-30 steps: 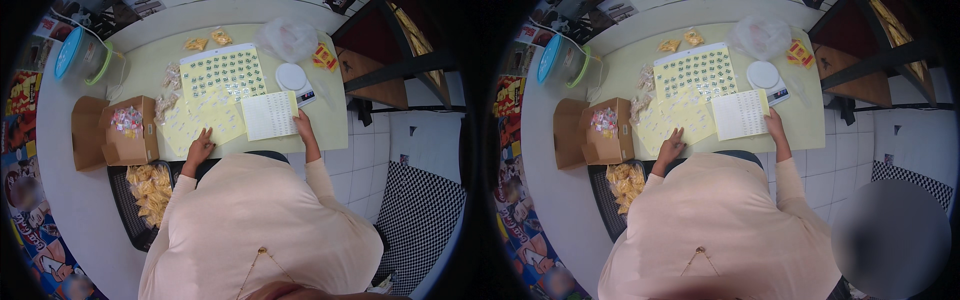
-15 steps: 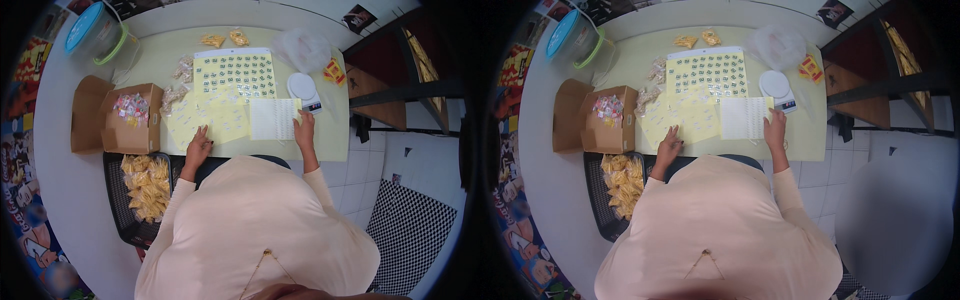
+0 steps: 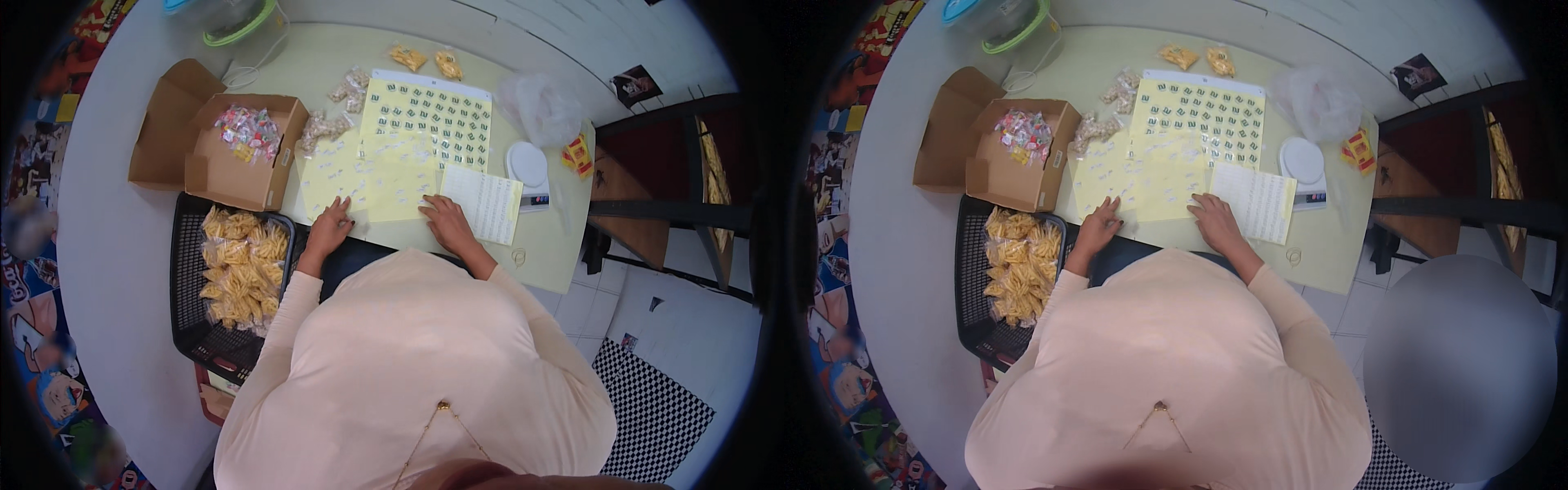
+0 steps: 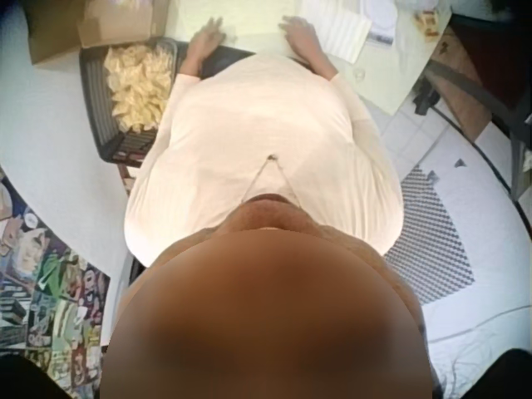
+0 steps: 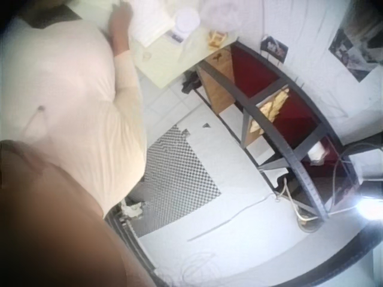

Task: The person stands at a counter and repeatedly picks up small snack packets from a black basket. They place each packet onto a yellow sheet of paper with a grid of stickers, then transfer the packet to a cardboard box. The process is repeated for multiple snack items.

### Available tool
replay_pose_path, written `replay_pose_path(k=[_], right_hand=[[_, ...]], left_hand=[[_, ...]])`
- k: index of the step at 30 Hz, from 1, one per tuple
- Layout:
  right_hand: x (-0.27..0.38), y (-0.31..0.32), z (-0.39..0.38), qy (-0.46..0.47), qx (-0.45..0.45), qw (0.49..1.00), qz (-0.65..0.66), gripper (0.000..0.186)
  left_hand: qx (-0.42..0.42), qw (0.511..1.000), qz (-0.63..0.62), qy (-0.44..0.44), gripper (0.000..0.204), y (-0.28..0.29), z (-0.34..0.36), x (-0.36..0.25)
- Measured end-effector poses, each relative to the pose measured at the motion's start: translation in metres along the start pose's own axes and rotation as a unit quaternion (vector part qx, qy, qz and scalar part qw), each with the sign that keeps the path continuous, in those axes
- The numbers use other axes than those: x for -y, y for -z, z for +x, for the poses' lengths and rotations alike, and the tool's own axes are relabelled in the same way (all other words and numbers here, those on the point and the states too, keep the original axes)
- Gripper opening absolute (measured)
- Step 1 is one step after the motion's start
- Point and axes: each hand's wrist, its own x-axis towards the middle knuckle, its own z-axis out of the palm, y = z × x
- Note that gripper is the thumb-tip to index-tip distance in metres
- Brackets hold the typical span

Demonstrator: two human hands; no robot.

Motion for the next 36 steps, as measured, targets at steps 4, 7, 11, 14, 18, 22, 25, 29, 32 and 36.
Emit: replay_pose_path(k=[4,7,11,14,18,22,25,29,32,36], right_hand=[[-0.001,0.003,-0.002,-0.033,0.004,0.999,-0.006,0.038],[-0.001,0.001,-0.004,-0.040,0.004,0.999,-0.009,0.036],[-0.003,0.001,-0.005,-0.037,0.002,0.999,-0.009,0.032],[-0.004,0.000,-0.005,-0.033,-0.006,0.999,0.000,0.028],[-0.006,0.003,-0.006,-0.035,-0.009,0.999,0.033,0.023],[-0.010,0.005,0.005,-0.048,-0.048,0.995,0.070,0.019],[-0.009,0.005,0.023,-0.031,-0.066,0.994,0.083,0.017],[0.000,-0.005,0.050,-0.005,-0.062,0.994,0.087,0.018],[0.009,-0.016,0.065,0.017,-0.059,0.995,0.078,0.018],[0.006,-0.016,0.078,0.008,-0.056,0.995,0.077,0.019]], left_hand=[[-0.003,1.000,0.018,0.023,0.016,0.003,0.000,0.007],[-0.035,0.998,0.054,-0.022,0.032,0.002,-0.002,0.010],[-0.061,0.994,-0.083,0.043,0.031,0.010,0.001,-0.013],[-0.084,0.989,-0.117,0.025,0.037,0.007,0.005,-0.017],[-0.073,0.987,-0.141,0.025,0.035,-0.001,0.014,-0.029],[-0.040,0.989,-0.137,0.046,0.028,-0.008,0.018,-0.049],[-0.048,0.997,-0.022,-0.058,0.017,-0.018,0.021,-0.045],[-0.031,0.994,0.033,-0.100,0.012,-0.030,0.026,-0.046],[-0.003,0.994,0.062,-0.091,0.013,-0.034,0.029,-0.046],[0.007,0.995,0.075,-0.069,0.013,-0.033,0.031,-0.047]])
